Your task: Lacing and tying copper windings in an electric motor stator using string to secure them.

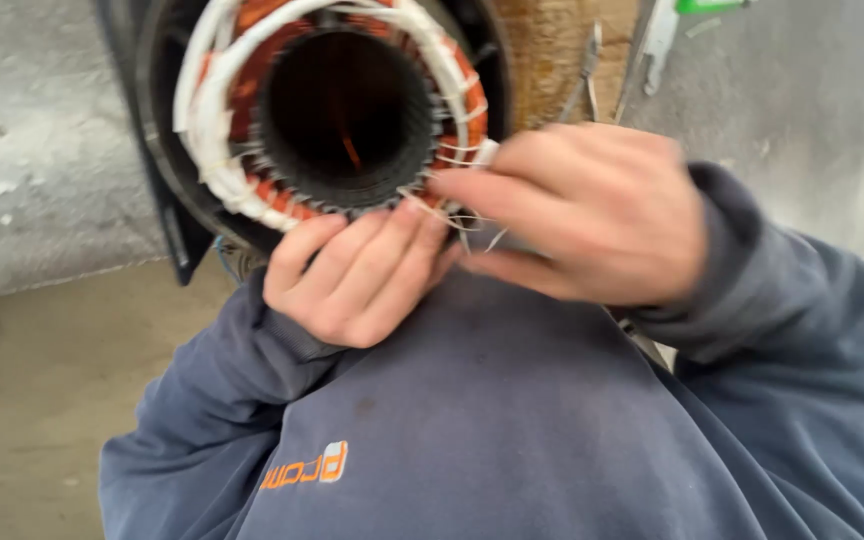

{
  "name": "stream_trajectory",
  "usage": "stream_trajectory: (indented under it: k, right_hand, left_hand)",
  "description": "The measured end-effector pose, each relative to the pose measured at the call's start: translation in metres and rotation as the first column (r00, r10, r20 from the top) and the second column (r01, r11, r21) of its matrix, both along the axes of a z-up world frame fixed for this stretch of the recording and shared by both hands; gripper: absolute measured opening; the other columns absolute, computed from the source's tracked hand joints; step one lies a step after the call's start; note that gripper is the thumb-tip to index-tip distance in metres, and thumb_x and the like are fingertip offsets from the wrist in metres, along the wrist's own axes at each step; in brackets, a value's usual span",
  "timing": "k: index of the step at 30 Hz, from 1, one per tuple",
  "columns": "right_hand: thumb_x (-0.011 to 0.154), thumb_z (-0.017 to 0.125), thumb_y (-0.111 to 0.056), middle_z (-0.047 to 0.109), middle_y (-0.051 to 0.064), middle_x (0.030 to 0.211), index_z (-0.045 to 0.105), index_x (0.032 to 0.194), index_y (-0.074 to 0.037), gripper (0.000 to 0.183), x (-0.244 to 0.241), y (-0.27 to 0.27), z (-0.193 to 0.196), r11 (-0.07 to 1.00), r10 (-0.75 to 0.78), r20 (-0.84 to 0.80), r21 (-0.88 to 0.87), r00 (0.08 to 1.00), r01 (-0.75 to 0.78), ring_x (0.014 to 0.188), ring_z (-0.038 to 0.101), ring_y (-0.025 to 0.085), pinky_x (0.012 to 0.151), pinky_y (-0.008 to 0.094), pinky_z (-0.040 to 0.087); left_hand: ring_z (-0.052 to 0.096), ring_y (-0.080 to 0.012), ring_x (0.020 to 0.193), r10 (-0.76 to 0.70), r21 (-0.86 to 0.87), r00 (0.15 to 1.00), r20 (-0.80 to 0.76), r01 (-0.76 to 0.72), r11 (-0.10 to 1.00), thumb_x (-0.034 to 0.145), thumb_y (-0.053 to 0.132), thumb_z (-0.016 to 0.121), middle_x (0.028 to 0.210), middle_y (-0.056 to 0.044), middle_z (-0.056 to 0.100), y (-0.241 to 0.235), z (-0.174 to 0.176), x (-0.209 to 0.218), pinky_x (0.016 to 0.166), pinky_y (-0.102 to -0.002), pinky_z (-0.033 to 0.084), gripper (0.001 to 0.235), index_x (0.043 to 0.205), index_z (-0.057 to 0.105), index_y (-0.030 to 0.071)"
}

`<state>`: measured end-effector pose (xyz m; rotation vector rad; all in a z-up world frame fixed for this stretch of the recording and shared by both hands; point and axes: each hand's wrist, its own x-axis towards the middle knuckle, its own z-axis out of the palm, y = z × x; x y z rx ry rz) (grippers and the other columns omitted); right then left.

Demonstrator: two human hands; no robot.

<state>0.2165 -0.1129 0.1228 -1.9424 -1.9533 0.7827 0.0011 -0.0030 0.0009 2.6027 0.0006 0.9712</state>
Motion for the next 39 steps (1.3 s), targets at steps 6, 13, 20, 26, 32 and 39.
stream_trajectory:
  k: [6, 13, 20, 26, 32, 39]
  right_hand:
    - [0.088, 0.081, -0.014, 0.065, 0.002, 0.097, 0.076, 0.116, -0.012, 0.028, 0.01, -0.013, -0.021, 0.984, 0.157, -0.013, 0.092, 0.988, -0.155, 0.074, 0.062, 0.019, 0.063, 0.034, 0.049]
    - [0.084, 0.078, -0.037, 0.063, 0.014, 0.113, 0.07, 0.098, -0.007, 0.034, 0.053, -0.031, -0.016, 0.981, 0.18, -0.768, 0.092, 0.615, -0.172, 0.109, 0.06, 0.032, 0.091, 0.042, 0.05]
    - [0.092, 0.073, -0.04, 0.073, 0.007, 0.091, 0.071, 0.089, -0.007, 0.033, 0.048, -0.035, -0.03, 0.962, 0.258, -0.783, 0.152, 0.566, -0.228, 0.1, 0.068, 0.032, 0.087, 0.041, 0.053]
    - [0.099, 0.063, -0.047, 0.064, -0.003, 0.066, 0.076, 0.086, -0.009, 0.043, 0.07, -0.045, -0.023, 0.958, 0.221, -0.891, 0.122, 0.396, -0.261, 0.061, 0.062, 0.018, 0.082, 0.044, 0.053]
    - [0.104, 0.066, -0.057, 0.062, -0.007, 0.069, 0.069, 0.081, -0.017, 0.047, 0.07, -0.067, -0.015, 0.85, 0.49, -0.85, 0.416, 0.194, -0.324, 0.07, 0.073, 0.012, 0.09, 0.042, 0.058]
    - [0.106, 0.061, -0.054, 0.056, -0.01, 0.062, 0.078, 0.093, -0.022, 0.038, 0.073, -0.1, -0.018, 0.859, 0.511, -0.759, 0.436, 0.403, -0.266, 0.049, 0.052, 0.008, 0.072, 0.03, 0.064]
  left_hand:
    - [0.07, -0.0155, 0.1, 0.033, -0.011, 0.996, -0.081, -0.034, 0.999, 0.098, 0.024, 0.08, 0.121, -0.006, 0.073, -0.002, 0.003, -0.005, 0.097, -0.031, 0.044, 0.03, 0.122, 0.075, 0.006]
    - [0.068, -0.0151, 0.099, -0.015, -0.037, 0.992, -0.123, 0.011, 0.999, 0.096, 0.024, 0.082, 0.124, -0.005, 0.072, -0.001, 0.006, -0.005, 0.097, -0.032, 0.044, 0.034, 0.125, 0.075, 0.008]
    - [0.069, -0.0153, 0.1, -0.024, -0.032, 0.991, -0.128, 0.02, 0.999, 0.098, 0.023, 0.087, 0.122, -0.005, 0.073, -0.004, 0.004, -0.003, 0.098, -0.032, 0.043, 0.029, 0.121, 0.075, 0.009]
    - [0.069, -0.0158, 0.101, 0.026, -0.037, 0.988, -0.151, -0.032, 0.999, 0.096, 0.024, 0.088, 0.12, -0.005, 0.073, -0.007, 0.007, -0.004, 0.097, -0.031, 0.043, 0.031, 0.12, 0.075, 0.01]
    - [0.068, -0.0144, 0.1, 0.018, -0.046, 0.989, -0.144, -0.025, 0.999, 0.096, 0.024, 0.088, 0.122, -0.003, 0.073, -0.006, 0.009, -0.005, 0.096, -0.031, 0.043, 0.031, 0.121, 0.074, 0.011]
    - [0.068, -0.0151, 0.102, -0.001, -0.036, 0.989, -0.149, -0.005, 0.999, 0.097, 0.024, 0.087, 0.122, -0.004, 0.072, -0.007, 0.005, -0.004, 0.097, -0.032, 0.043, 0.031, 0.122, 0.074, 0.01]
